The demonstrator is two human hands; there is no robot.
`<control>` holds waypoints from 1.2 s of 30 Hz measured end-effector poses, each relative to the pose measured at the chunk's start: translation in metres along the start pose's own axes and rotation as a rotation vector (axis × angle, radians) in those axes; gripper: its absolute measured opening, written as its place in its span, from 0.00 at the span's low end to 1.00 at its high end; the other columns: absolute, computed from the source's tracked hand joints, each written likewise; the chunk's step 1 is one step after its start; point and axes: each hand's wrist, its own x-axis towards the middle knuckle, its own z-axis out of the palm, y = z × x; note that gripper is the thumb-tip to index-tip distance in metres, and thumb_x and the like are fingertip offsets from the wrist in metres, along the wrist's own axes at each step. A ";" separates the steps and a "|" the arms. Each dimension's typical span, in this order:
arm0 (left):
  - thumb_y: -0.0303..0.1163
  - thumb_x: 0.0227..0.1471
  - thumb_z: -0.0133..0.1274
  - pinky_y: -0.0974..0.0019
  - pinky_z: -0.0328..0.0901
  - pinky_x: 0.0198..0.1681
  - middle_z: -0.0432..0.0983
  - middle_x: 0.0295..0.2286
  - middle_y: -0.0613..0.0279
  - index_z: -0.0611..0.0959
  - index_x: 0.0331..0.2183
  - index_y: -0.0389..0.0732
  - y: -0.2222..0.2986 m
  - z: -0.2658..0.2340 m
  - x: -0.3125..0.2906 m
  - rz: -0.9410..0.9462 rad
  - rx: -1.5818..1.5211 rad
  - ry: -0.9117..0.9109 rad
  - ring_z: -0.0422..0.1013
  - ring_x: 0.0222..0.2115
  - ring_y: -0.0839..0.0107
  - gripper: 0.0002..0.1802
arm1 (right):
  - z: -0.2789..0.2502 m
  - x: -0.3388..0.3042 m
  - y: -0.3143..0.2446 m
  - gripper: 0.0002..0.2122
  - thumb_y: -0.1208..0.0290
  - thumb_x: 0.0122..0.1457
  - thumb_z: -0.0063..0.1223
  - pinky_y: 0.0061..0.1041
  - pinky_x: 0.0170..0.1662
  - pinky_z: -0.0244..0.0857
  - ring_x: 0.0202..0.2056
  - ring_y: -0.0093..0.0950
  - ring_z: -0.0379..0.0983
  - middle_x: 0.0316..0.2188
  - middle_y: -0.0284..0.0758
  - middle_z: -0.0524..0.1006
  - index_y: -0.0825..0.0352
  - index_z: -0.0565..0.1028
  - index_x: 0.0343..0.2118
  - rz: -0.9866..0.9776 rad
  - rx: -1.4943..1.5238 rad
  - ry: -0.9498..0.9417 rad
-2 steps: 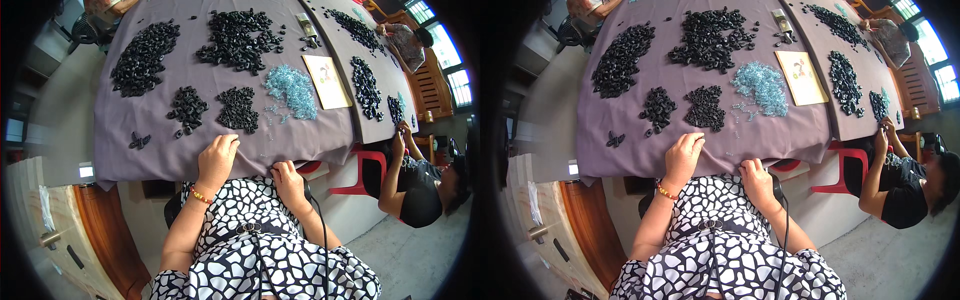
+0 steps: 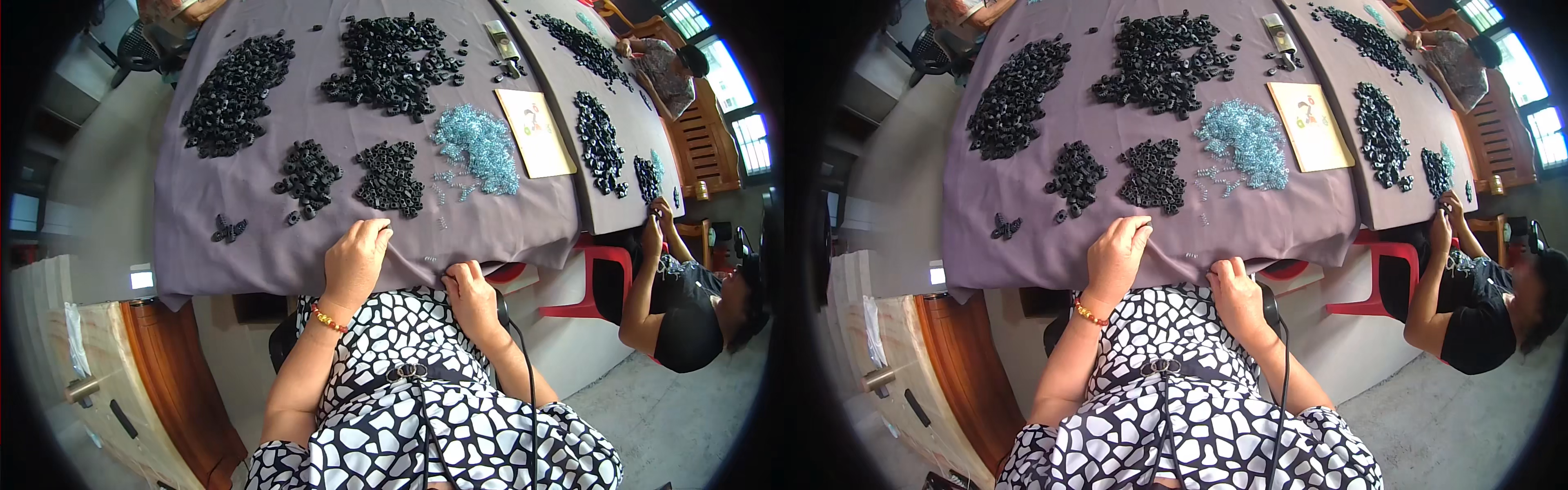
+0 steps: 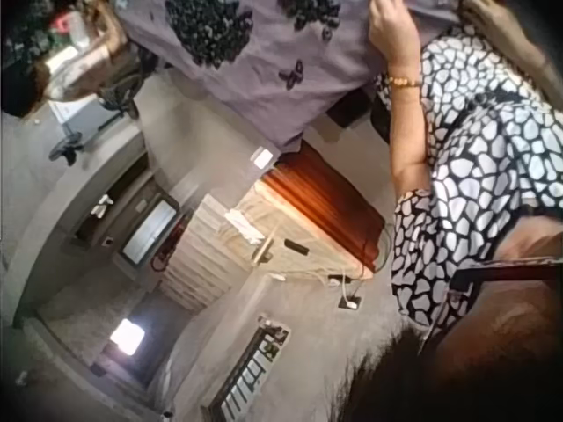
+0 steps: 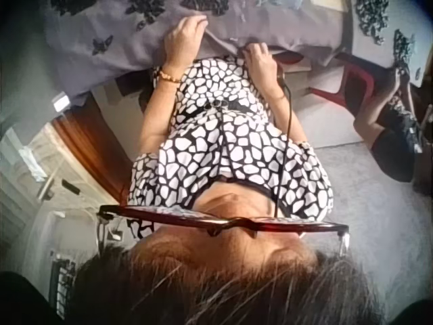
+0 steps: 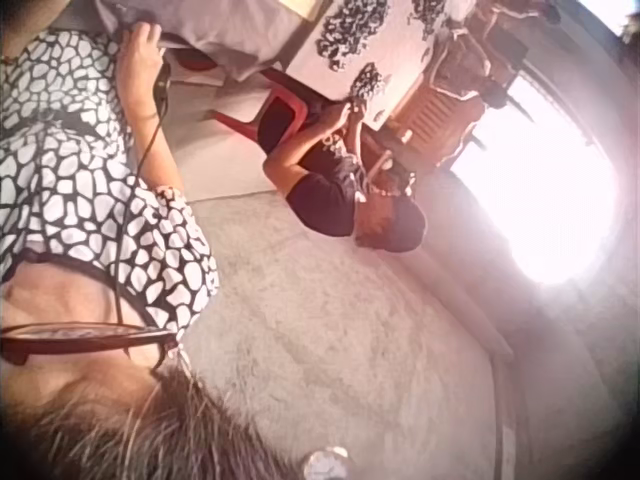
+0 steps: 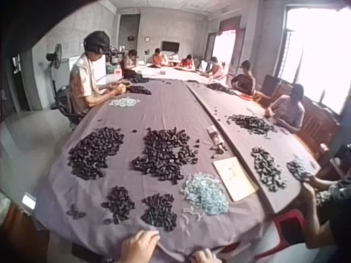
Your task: The person sorts small black plastic objects by hand on a grey cloth table, picking up individual items from a larger pile and placing them into smaller groupings.
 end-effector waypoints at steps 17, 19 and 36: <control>0.34 0.59 0.59 0.61 0.74 0.31 0.82 0.32 0.62 0.82 0.38 0.44 -0.002 0.001 0.001 0.010 0.007 -0.010 0.79 0.29 0.61 0.07 | 0.001 0.006 -0.005 0.10 0.76 0.58 0.61 0.39 0.28 0.71 0.26 0.43 0.76 0.33 0.40 0.73 0.66 0.72 0.41 -0.117 0.077 -0.048; 0.34 0.59 0.59 0.61 0.74 0.31 0.82 0.32 0.62 0.82 0.38 0.44 -0.002 0.001 0.001 0.010 -0.009 -0.005 0.79 0.29 0.61 0.07 | 0.003 0.007 -0.005 0.11 0.73 0.58 0.62 0.41 0.29 0.71 0.27 0.44 0.76 0.34 0.41 0.73 0.66 0.71 0.40 -0.062 0.066 -0.103; 0.34 0.58 0.60 0.61 0.74 0.30 0.81 0.31 0.62 0.82 0.39 0.45 -0.003 0.001 0.002 0.028 -0.003 0.011 0.79 0.28 0.61 0.07 | -0.001 0.028 -0.009 0.10 0.84 0.58 0.59 0.29 0.26 0.70 0.23 0.33 0.73 0.33 0.39 0.74 0.67 0.72 0.41 -0.031 0.138 0.339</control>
